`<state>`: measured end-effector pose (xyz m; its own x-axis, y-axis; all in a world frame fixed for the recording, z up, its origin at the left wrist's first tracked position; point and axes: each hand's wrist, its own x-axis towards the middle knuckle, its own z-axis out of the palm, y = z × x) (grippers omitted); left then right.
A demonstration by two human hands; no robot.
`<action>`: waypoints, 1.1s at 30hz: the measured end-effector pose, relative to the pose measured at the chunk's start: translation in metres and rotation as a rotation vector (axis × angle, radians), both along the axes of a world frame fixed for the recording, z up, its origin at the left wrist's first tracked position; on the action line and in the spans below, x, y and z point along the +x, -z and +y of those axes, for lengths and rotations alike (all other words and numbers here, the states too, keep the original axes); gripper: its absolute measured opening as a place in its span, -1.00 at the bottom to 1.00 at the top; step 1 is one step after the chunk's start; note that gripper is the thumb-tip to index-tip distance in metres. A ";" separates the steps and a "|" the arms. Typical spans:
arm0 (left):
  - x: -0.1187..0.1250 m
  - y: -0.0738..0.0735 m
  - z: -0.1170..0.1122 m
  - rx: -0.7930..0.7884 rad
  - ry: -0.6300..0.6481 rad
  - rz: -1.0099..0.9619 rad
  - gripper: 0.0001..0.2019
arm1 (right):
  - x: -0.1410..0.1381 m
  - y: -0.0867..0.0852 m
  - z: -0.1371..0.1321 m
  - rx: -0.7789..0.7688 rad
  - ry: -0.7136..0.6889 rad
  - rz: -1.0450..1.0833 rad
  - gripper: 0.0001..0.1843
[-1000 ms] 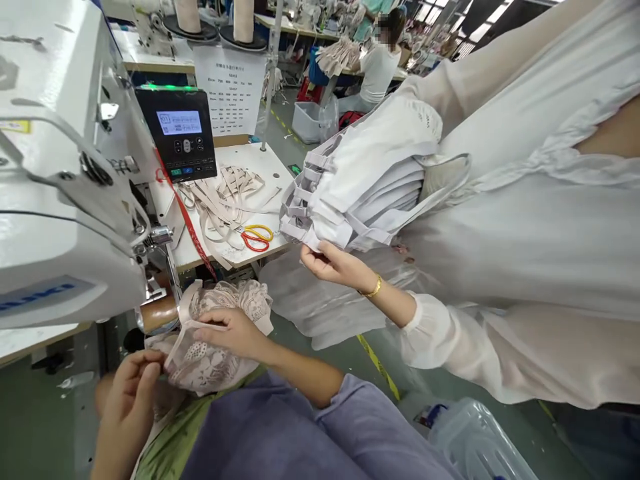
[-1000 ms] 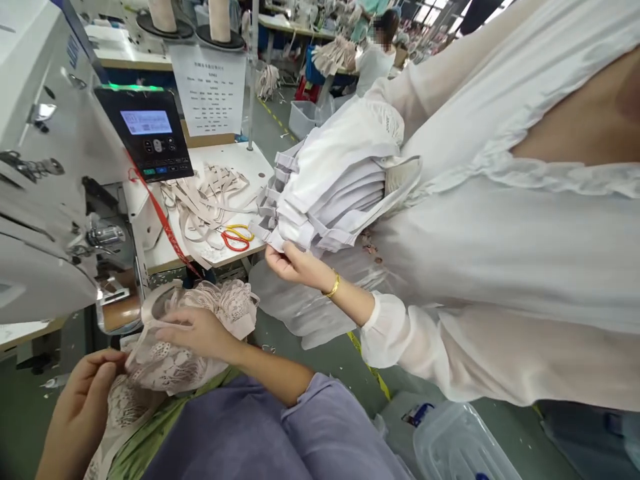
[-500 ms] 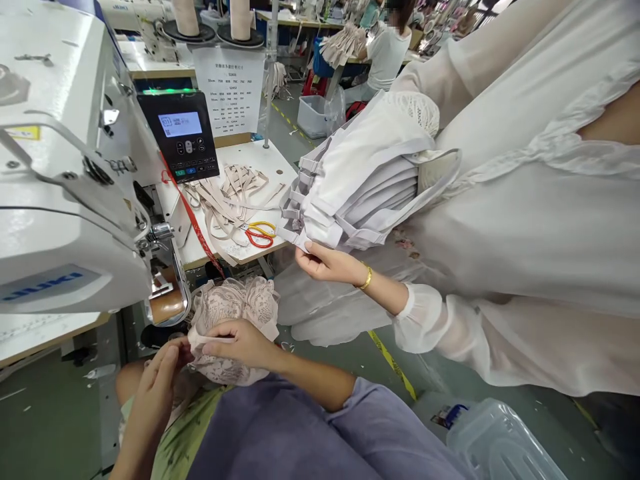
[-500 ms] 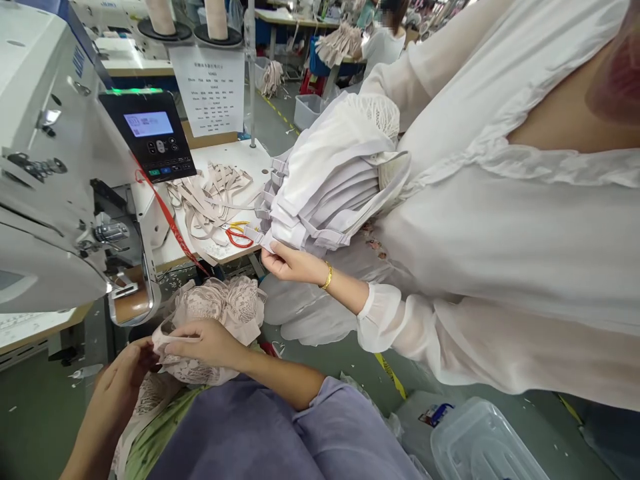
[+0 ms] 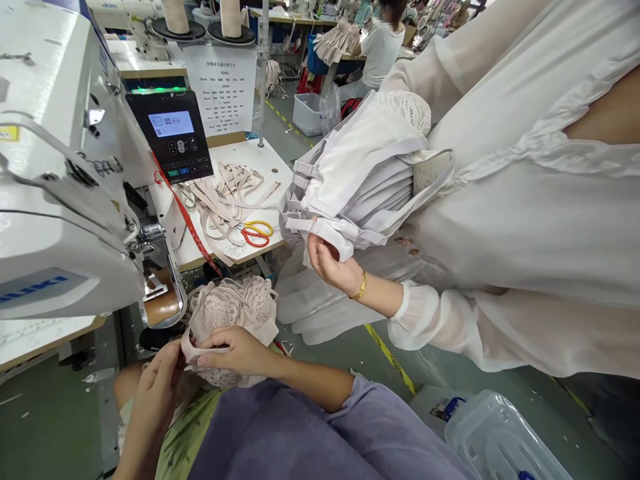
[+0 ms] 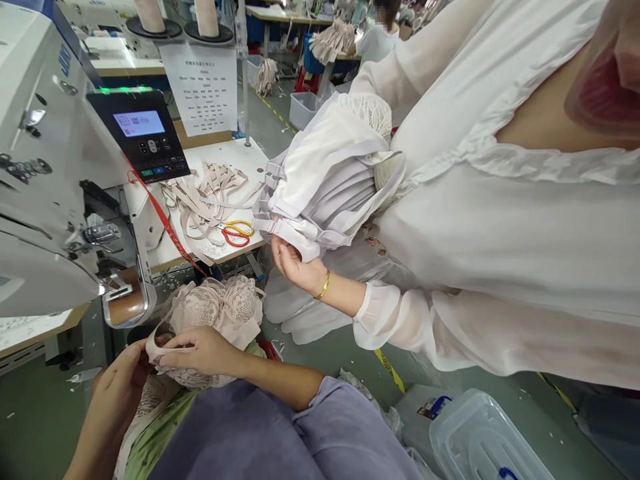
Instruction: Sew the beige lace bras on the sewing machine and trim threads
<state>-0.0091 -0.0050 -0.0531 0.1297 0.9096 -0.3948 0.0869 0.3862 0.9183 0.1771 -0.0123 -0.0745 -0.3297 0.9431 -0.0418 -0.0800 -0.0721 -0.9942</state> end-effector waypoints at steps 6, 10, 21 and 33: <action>0.006 -0.003 0.003 -0.001 -0.048 0.029 -0.45 | 0.000 0.006 0.000 0.011 0.003 0.008 -0.54; 0.003 0.003 0.005 -0.015 -0.054 0.000 -0.45 | 0.002 0.006 0.001 0.019 0.004 0.018 -0.57; 0.009 -0.006 0.009 -0.070 -0.009 0.000 -0.45 | 0.007 -0.004 0.000 -0.048 0.017 0.005 -0.76; 0.004 0.005 0.013 -0.117 -0.052 -0.057 -0.50 | 0.001 -0.006 0.004 0.001 0.028 0.010 -0.87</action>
